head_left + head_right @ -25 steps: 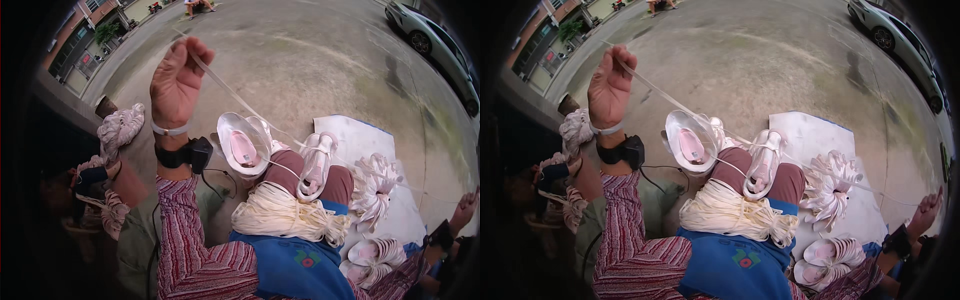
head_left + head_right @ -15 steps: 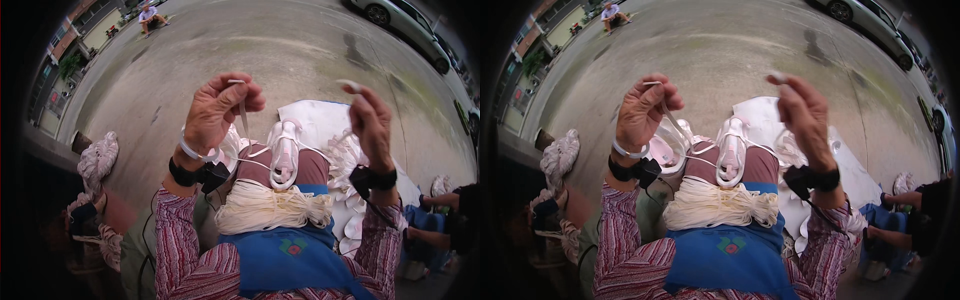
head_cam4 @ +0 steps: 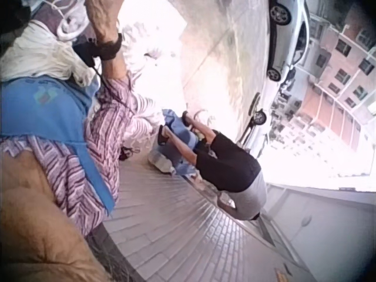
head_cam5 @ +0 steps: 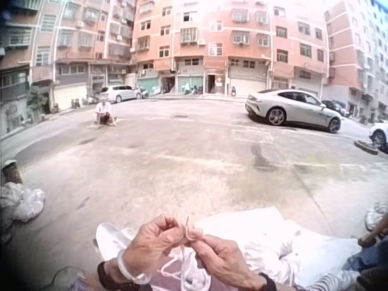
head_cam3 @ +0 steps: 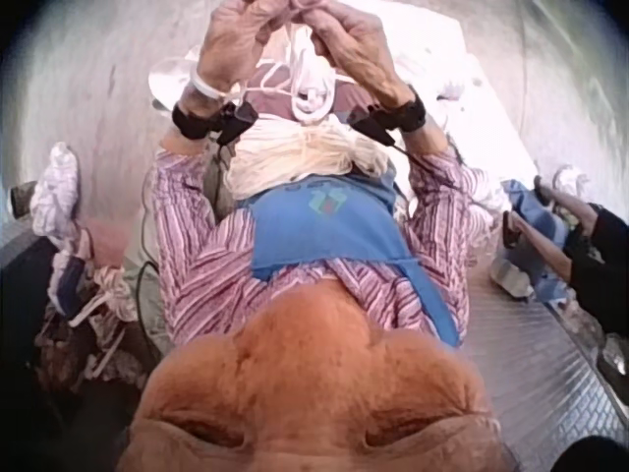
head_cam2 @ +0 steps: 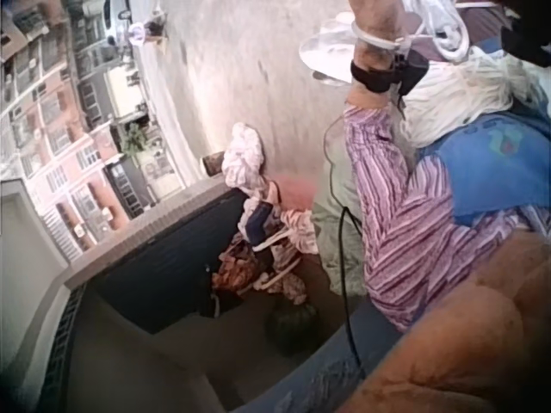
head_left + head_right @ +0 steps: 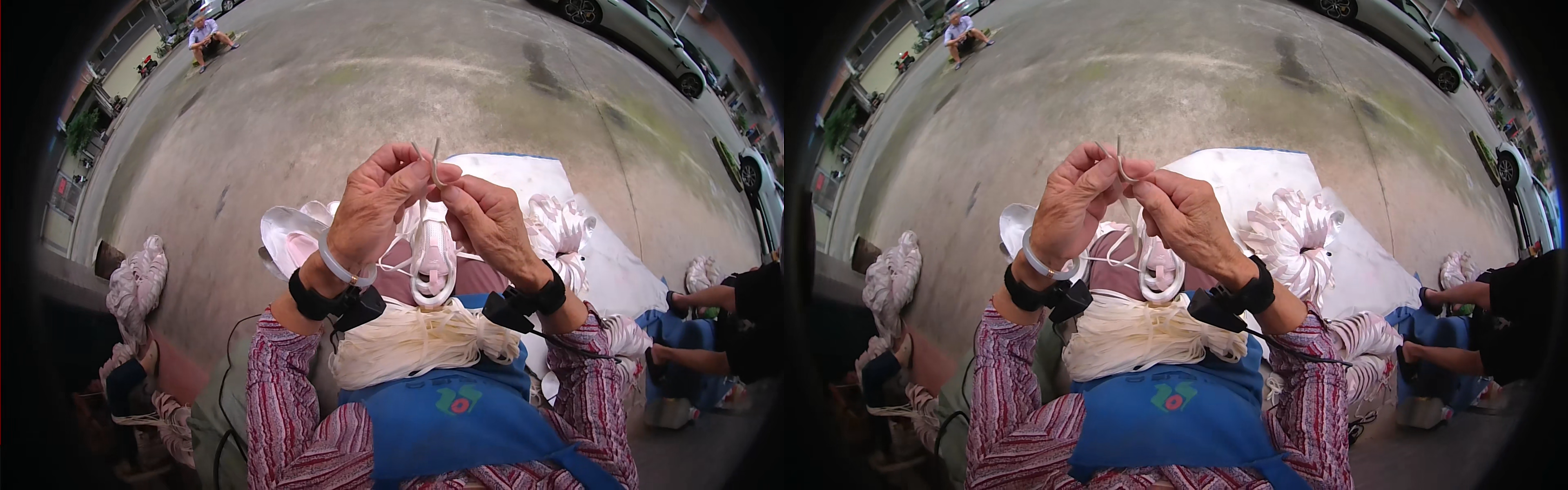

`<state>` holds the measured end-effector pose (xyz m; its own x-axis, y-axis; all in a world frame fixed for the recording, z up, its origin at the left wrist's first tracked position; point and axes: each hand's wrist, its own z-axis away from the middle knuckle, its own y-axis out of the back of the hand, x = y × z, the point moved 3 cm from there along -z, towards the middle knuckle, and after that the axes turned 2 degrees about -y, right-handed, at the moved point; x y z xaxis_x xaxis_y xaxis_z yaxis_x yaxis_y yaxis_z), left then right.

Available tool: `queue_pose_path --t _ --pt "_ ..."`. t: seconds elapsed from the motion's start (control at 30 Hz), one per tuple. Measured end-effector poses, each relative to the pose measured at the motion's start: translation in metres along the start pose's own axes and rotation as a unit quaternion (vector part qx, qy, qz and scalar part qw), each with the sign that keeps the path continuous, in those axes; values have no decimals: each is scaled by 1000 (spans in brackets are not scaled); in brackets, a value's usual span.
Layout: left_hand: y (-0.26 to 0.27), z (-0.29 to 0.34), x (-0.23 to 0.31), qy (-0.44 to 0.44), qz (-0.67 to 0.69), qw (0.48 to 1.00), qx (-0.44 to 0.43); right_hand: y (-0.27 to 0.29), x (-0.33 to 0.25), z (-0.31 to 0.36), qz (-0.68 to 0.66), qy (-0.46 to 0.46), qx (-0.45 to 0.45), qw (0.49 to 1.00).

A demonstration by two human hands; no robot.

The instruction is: Lacing a pink and white sneaker while sitting on the ground.

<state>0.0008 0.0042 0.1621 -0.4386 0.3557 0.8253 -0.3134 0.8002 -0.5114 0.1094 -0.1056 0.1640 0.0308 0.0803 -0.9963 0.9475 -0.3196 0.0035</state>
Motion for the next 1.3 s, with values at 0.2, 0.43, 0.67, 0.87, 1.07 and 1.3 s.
queue_pose_path --t 0.2,0.43,0.67,0.87,1.07,1.3 --pt "-7 2 6 -16 -48 998 39 -6 4 0 -12 21 -8 1000" --pt "-7 -4 21 -24 -173 984 35 4 -4 -2 162 239 108 951" --pt "-3 4 20 0 -229 973 -11 1 -14 -3 131 212 113 962" --pt "-6 6 14 52 -234 970 -40 4 -9 -4 137 243 117 953" --pt "-9 0 13 53 -239 966 -86 11 -22 -9 242 310 75 916" --pt "-39 -11 21 20 -243 960 -135 53 -47 -13 13 276 116 954"
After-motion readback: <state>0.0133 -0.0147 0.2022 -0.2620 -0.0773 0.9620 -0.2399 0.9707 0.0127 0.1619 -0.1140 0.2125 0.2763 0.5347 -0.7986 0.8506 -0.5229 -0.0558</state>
